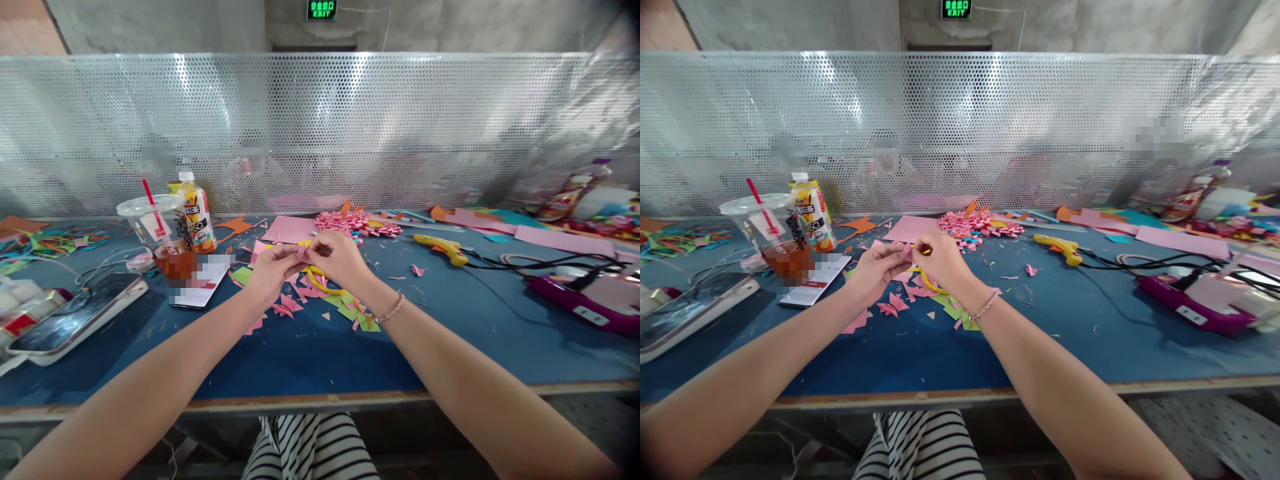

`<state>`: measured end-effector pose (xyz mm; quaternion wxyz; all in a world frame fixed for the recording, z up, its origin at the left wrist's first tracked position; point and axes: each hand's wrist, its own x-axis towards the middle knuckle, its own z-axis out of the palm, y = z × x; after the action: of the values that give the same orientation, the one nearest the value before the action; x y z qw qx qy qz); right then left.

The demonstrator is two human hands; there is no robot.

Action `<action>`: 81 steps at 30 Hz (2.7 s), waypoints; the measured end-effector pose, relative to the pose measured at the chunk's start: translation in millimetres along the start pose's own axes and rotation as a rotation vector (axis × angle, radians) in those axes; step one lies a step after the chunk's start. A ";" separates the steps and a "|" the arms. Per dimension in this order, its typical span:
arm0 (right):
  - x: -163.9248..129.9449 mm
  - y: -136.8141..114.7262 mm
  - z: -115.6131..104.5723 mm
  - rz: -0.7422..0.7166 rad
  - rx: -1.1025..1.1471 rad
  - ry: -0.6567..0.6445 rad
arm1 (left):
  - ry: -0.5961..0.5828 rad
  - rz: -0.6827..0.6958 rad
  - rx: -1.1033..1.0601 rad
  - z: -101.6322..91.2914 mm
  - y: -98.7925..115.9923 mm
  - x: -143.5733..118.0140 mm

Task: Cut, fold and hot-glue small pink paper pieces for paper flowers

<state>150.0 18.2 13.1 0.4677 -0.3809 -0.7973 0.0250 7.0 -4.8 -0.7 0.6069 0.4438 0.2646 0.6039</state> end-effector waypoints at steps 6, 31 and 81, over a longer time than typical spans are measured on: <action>-0.4 -3.9 -0.9 0.060 0.071 -0.032 | 0.038 0.019 0.045 -1.4 -1.0 1.6; 0.4 5.9 8.0 0.258 0.324 -0.195 | 0.065 -0.066 0.096 -1.5 -0.9 3.0; 1.8 5.8 2.8 0.241 0.379 -0.124 | 0.025 0.004 0.155 -6.3 -1.0 6.7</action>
<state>150.8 24.4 10.5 0.4746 -0.3765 -0.7543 0.2531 3.0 3.2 -3.0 0.5663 0.4823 0.3173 0.5882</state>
